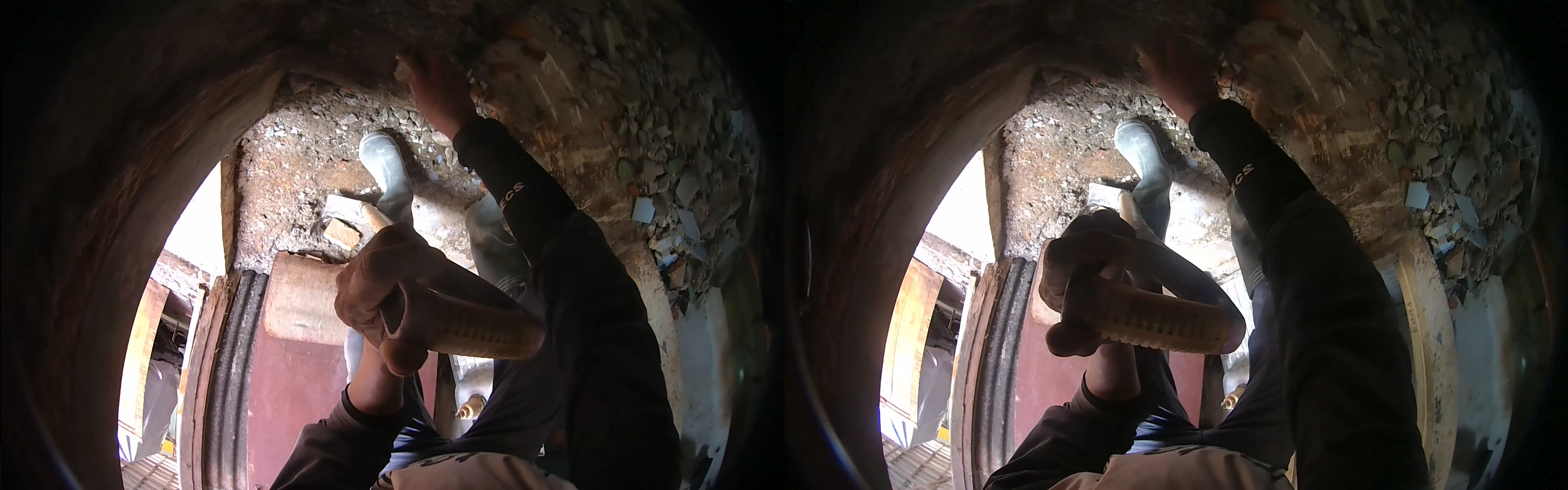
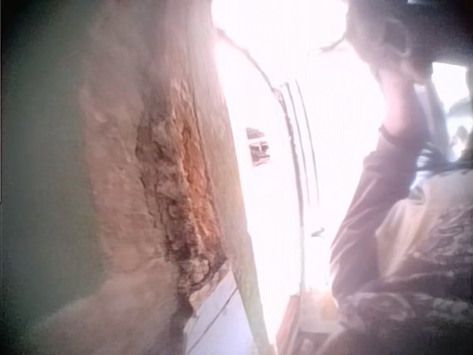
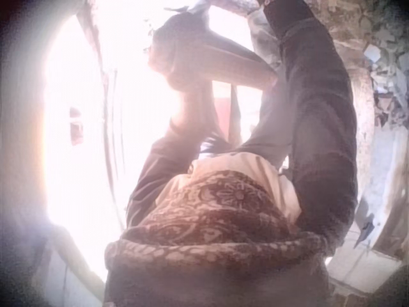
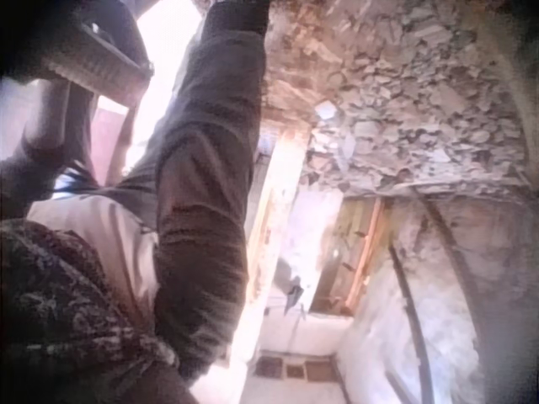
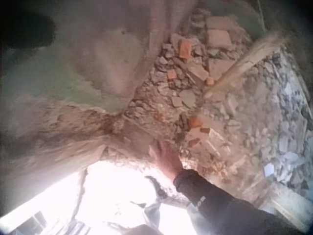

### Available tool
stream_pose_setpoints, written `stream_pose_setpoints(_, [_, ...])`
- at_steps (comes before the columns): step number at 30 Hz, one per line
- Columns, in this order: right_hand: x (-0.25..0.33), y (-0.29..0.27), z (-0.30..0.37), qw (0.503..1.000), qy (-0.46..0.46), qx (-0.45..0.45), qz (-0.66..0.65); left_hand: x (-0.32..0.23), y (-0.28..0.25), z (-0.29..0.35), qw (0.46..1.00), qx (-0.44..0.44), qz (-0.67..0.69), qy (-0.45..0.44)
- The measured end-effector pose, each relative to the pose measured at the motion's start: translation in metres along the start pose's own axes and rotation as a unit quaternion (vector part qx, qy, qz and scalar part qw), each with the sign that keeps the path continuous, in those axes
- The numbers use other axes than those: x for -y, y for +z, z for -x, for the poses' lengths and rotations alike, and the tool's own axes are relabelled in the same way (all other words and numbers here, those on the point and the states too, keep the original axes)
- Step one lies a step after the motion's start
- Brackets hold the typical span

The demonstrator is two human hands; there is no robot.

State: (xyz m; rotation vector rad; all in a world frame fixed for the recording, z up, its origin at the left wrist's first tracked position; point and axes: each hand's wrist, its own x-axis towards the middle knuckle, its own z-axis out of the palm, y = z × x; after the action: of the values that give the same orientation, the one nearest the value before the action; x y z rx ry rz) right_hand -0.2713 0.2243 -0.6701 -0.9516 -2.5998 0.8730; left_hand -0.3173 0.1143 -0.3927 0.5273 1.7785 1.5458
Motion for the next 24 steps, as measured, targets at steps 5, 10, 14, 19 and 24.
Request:
stream_pose_setpoints(5, [-0.018,-0.013,0.018,0.977,0.180,0.023,-0.112,0.000,0.003,-0.001,0.999,-0.016,0.033,-0.003])
stream_pose_setpoints(10, [-0.111,-0.062,0.074,0.989,0.058,-0.010,0.138,-0.004,0.003,-0.003,0.998,-0.016,-0.048,-0.022])
stream_pose_setpoints(14, [-0.122,-0.122,0.092,0.906,0.418,-0.066,-0.021,-0.005,-0.009,0.003,0.990,-0.022,-0.135,-0.037])
stream_pose_setpoints(19, [-0.133,-0.145,0.159,0.916,0.343,0.182,-0.104,-0.004,0.005,-0.005,0.999,-0.022,-0.024,0.003])
stream_pose_setpoints(24, [0.024,-0.179,0.120,0.643,0.541,0.195,-0.505,-0.023,0.000,0.006,0.996,-0.031,-0.067,-0.047])
